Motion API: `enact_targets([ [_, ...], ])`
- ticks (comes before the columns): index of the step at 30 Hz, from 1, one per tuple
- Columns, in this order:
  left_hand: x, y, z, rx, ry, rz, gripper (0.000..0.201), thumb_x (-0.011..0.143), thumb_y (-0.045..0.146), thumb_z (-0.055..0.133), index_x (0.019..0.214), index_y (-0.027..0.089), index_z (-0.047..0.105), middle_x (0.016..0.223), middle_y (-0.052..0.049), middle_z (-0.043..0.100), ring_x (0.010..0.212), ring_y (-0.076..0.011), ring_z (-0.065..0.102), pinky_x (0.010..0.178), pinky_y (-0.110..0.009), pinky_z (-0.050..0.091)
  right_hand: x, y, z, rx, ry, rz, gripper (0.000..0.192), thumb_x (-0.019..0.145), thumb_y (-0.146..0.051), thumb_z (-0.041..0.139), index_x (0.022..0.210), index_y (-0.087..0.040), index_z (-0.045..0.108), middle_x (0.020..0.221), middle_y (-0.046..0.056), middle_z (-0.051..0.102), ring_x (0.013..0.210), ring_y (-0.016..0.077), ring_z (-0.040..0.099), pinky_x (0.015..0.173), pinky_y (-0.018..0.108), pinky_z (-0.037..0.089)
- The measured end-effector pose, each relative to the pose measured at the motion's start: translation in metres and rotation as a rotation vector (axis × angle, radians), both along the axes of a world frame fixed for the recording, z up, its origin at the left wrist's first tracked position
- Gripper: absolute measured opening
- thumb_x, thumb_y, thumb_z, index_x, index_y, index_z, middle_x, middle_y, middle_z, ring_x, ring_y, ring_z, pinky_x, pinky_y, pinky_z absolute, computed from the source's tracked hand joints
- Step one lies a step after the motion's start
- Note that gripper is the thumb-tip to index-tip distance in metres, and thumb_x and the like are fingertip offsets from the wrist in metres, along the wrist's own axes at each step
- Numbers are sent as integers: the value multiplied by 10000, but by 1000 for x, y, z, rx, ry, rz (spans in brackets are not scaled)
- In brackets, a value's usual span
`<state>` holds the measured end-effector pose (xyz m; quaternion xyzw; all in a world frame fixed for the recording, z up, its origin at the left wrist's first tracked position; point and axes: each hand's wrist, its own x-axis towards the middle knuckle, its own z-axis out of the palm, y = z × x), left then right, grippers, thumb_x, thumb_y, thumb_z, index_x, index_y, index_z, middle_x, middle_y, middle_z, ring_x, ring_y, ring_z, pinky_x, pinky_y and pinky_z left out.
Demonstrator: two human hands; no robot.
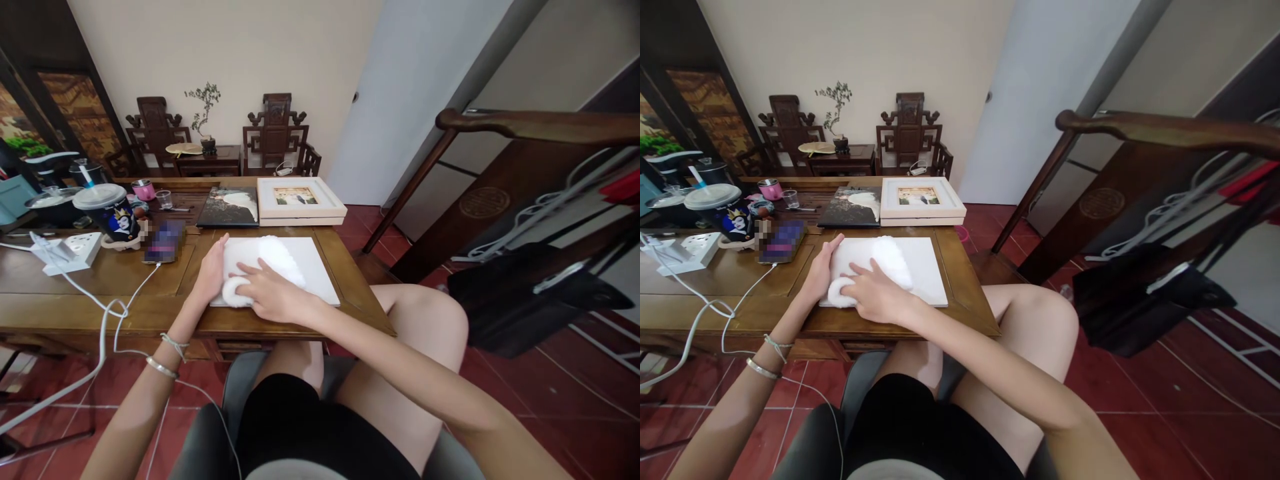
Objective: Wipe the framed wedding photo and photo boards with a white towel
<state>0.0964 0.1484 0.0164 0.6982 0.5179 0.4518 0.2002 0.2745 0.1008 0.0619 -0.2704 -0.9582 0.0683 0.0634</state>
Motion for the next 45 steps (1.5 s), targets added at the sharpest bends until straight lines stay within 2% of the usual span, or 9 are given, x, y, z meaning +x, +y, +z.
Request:
enact_targets([
  [4, 4, -1, -3, -39, 168, -2, 626, 1002, 452, 187, 1370, 51, 495, 1462, -182, 490, 1399, -248, 414, 1191, -405, 271, 35, -18, 6, -41, 33, 89, 379, 730, 6, 459, 1004, -145, 673, 1329, 190, 606, 1424, 269, 354, 1143, 576, 257],
  [11, 4, 2, -14, -58, 425, -74, 521, 1009, 419, 214, 1188, 125, 605, 1453, -172, 502, 1430, -290, 359, 1169, -495, 296, 60, -2, 2, 11, 33, -150, 367, 708, -30, 418, 925, -177, 675, 1242, 134, 654, 1178, 284, 566, 1033, 451, 383],
  [16, 2, 5, -16, -48, 466, -81, 502, 1008, 395, 234, 1243, 111, 575, 1464, -183, 485, 1433, -296, 351, 1171, -503, 295, 45, 48, -3, -9, 64, -352, 340, 727, -75, 411, 934, -159, 667, 906, 110, 707, 878, 265, 610, 766, 319, 417],
  [22, 4, 2, -11, -39, 470, -81, 473, 997, 336, 261, 1253, 98, 579, 1439, -184, 505, 1421, -303, 368, 1172, -490, 294, -2, 100, -1, -87, 236, -392, 340, 752, -121, 406, 953, -160, 677, 1037, 94, 723, 906, 246, 603, 741, 281, 395],
  [28, 5, 0, -7, 4, 440, -92, 436, 994, 317, 273, 1194, 129, 612, 1360, -158, 573, 1341, -291, 474, 1155, -482, 327, -26, 116, -1, -107, 255, -319, 355, 752, -149, 401, 957, -165, 690, 1088, 82, 719, 950, 249, 593, 809, 291, 404],
  [32, 3, 2, -12, -22, 471, -84, 447, 994, 327, 269, 1217, 116, 595, 1425, -179, 518, 1404, -303, 396, 1169, -499, 300, 1, 115, -1, -125, 269, -382, 337, 738, -159, 418, 941, -151, 686, 1039, 84, 719, 929, 252, 588, 816, 292, 406],
  [38, 1, 5, -19, -14, 481, -85, 435, 996, 328, 263, 1232, 133, 573, 1431, -170, 519, 1424, -285, 369, 1161, -503, 317, 77, 105, -5, -93, 275, -532, 241, 745, -193, 421, 841, -148, 638, 953, 98, 694, 889, 264, 577, 759, 309, 401],
  [42, 1, 5, -17, -24, 483, -83, 446, 997, 326, 253, 1229, 114, 571, 1426, -188, 518, 1424, -286, 369, 1168, -492, 307, 111, 79, -12, -76, 252, -588, 140, 745, -211, 426, 730, -194, 564, 750, 60, 634, 770, 243, 548, 707, 309, 386],
  [45, 1, 4, -17, -24, 487, -78, 442, 999, 329, 254, 1223, 122, 573, 1433, -185, 512, 1426, -290, 364, 1165, -502, 309, 122, 44, -12, -72, 193, -500, 118, 714, -159, 408, 672, -221, 500, 643, 21, 542, 679, 219, 511, 702, 315, 392],
])
